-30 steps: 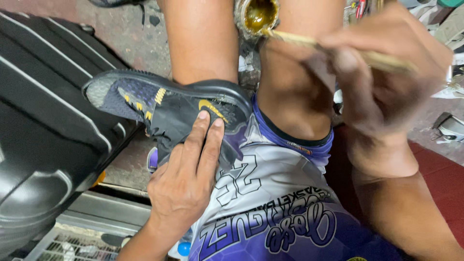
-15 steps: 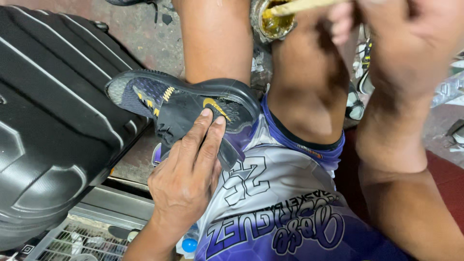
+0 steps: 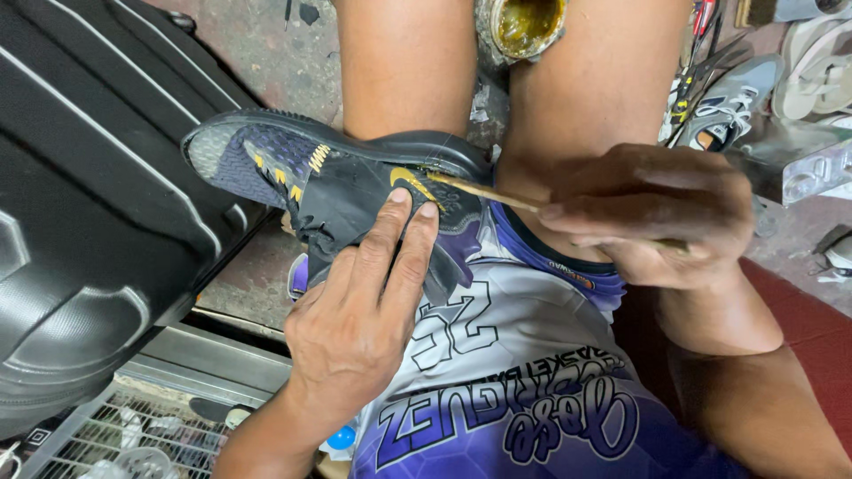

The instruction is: The person sits on the floor and applies a yellowish substance to the sole and side of a black and purple sneaker using a wooden stick. They then wipe the sneaker with a white cloth. The person then picks up a black leather shoe and inspects it by turning it over and examining the sole and interior.

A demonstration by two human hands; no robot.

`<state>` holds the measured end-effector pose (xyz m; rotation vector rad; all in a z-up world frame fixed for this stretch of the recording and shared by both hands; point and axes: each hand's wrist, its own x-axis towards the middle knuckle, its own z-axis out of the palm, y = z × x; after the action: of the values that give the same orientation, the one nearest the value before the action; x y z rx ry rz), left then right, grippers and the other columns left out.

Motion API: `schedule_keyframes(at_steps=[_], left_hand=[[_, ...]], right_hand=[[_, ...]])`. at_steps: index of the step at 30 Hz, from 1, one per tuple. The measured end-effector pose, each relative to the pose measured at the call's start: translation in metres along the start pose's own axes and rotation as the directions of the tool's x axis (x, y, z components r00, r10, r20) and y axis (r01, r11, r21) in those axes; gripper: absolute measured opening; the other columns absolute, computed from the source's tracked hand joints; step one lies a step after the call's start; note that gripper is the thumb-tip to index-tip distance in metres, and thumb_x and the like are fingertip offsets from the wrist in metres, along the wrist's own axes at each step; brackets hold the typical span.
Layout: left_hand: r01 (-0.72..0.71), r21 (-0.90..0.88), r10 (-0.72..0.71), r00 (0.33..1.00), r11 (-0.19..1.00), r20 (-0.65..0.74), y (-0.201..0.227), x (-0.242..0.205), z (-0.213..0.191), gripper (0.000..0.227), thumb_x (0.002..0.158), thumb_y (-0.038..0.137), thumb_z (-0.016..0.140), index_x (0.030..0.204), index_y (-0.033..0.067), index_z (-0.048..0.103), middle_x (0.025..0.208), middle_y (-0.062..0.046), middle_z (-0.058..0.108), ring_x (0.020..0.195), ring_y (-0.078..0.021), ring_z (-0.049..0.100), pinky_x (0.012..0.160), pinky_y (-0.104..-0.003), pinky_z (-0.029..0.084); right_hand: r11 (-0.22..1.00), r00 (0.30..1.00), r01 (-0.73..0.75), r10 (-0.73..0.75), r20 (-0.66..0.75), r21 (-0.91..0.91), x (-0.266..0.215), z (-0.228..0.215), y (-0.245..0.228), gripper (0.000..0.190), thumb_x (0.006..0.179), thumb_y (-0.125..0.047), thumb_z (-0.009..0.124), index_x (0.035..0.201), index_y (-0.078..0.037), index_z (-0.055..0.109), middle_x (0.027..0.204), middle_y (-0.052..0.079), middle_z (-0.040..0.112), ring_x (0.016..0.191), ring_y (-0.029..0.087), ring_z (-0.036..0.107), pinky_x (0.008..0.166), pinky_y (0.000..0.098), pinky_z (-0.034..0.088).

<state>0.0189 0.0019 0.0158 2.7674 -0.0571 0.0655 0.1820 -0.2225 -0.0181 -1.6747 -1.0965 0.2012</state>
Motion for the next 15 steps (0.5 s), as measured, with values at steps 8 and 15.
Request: schedule_keyframes(at_steps=[8,15], left_hand=[[-0.031,0.042,0.031,1.0,0.999,0.002,0.002,0.001,0.001,0.052,0.086,0.008,0.065,0.138,0.0041,0.065,0.139,-0.014,0.066,0.078,-0.0141,0.063,0.06,-0.025,0.049],[-0.086,0.076,0.086,0.996,0.993,0.004,0.005,0.001,0.004,0.052,0.088,0.01,0.064,0.139,0.0018,0.064,0.139,-0.017,0.065,0.078,-0.0129,0.06,0.06,-0.023,0.047]], right_hand=[[0.996,0.988,0.046,-0.035,0.151,-0.071,0.021,0.014,0.003,0.017,0.083,-0.001,0.077,0.099,-0.005,0.075,0.092,0.013,0.073,0.08,0.023,0.074,0.065,0.0334,0.06],[0.997,0.981,0.035,-0.022,0.19,-0.065,0.032,0.023,0.004,0.019,0.081,0.003,0.077,0.1,-0.002,0.075,0.09,0.013,0.074,0.076,0.022,0.074,0.064,0.0335,0.061]])
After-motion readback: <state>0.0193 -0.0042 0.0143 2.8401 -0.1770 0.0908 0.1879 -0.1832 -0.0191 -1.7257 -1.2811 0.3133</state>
